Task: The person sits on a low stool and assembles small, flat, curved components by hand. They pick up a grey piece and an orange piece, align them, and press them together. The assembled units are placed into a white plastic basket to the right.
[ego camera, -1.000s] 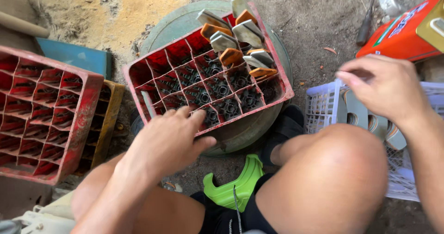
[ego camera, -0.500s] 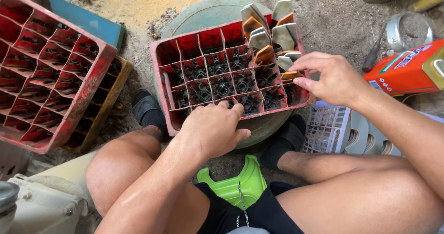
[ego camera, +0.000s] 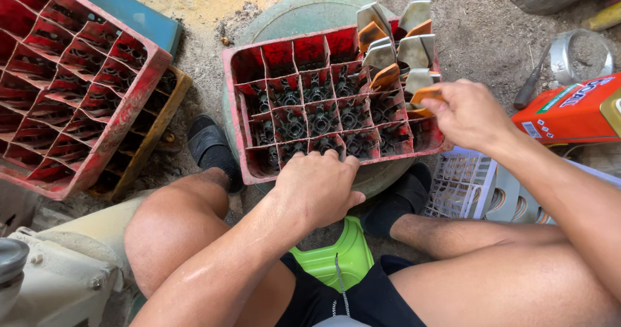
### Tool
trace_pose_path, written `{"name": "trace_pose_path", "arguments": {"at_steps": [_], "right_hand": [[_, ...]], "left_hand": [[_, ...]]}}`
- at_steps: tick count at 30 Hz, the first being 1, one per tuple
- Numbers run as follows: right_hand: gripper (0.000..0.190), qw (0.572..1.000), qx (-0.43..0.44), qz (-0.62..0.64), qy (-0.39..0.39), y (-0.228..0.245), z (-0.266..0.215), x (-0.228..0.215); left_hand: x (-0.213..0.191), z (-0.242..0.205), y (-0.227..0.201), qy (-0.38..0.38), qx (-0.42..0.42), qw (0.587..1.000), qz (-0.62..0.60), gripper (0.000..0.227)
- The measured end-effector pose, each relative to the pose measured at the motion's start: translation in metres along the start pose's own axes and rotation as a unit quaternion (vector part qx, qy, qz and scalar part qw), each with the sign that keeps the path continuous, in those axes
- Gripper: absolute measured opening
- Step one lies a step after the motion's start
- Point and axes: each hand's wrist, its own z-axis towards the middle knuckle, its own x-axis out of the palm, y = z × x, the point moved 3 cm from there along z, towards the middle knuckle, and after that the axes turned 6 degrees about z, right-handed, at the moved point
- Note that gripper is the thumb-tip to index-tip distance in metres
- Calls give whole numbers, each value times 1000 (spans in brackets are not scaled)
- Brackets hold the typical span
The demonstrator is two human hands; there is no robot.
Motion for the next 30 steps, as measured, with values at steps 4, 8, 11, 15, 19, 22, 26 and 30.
{"name": "trace_pose_path", "arguments": {"at_steps": [4,8,11,15,19,22,26,30], "right_hand": [[17,991,-100,-51,-71,46,-24,-45],[16,973,-45,227,-4,84,-41,-99],[16,884,-67,450,110,107,-43,-115],[14,829,-125,531,126,113,-46,-109],[35,830,-90,546,61,120,-45,-80],[46,878,-47,476,-14,144,-40,-65],[41,901,-58,419,-91,181,-33,-86],[47,848,-161,499,-78,190,-32,-124]], "left_hand": [[0,-1,7,-19,-12,1000,-22,46],[-22,1,19,-214,18,960,-179,28],[-32,6,16,-133,147,794,-575,30],[-26,5,4,-76,160,708,-684,29],[-18,6,7,-193,98,733,-645,23],[-14,3,4,-304,84,755,-575,22],[-15,2,9,-362,10,733,-575,24],[-27,5,47,-420,-15,617,-666,45]]}}
